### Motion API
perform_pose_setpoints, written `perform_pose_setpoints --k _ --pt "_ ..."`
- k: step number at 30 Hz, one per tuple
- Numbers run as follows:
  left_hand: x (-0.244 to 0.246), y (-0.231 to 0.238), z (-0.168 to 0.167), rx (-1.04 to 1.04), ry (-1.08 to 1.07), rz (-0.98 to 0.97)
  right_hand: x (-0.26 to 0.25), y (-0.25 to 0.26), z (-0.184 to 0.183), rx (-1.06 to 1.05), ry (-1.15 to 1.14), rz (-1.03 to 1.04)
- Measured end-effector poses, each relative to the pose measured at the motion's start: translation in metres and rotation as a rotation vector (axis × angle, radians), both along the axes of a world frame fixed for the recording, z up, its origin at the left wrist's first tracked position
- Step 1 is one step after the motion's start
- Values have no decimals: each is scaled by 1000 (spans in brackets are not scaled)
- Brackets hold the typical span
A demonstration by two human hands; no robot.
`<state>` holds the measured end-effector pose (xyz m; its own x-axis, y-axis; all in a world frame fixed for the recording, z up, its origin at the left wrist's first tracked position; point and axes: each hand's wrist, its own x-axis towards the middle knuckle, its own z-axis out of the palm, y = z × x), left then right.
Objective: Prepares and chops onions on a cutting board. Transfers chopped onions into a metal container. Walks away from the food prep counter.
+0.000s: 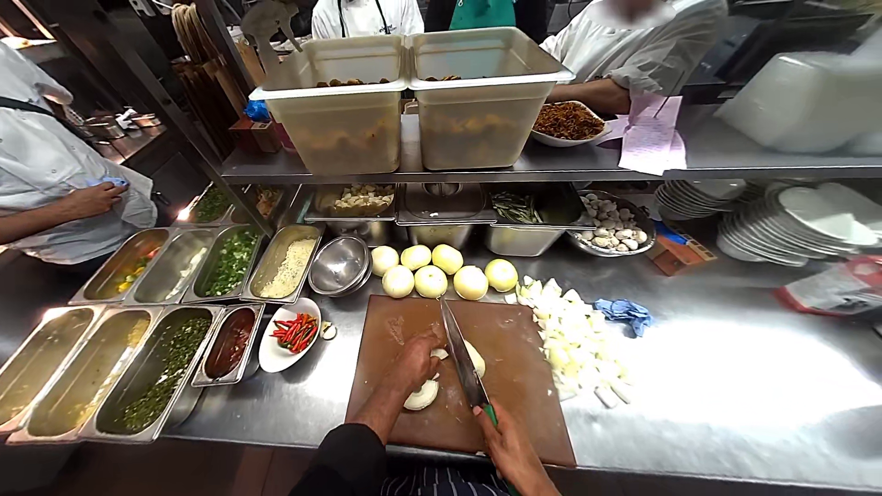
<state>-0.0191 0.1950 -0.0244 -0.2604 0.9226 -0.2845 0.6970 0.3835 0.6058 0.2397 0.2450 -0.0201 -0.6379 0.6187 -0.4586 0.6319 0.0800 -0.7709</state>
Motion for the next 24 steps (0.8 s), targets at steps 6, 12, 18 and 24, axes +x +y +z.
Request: perform_pose_setpoints --k 6,12,18,24 --pt "1 -20 6 37 -74 106 -9 10 46 243 -302 260" --pt "3 -19 -4 78 49 73 -22 5 84 257 -485 422" --pt "4 -18 -4 42 65 128 -32 1 73 259 -536 455" --pt "-5 -34 13 49 45 142 -53 20 33 279 -362 396"
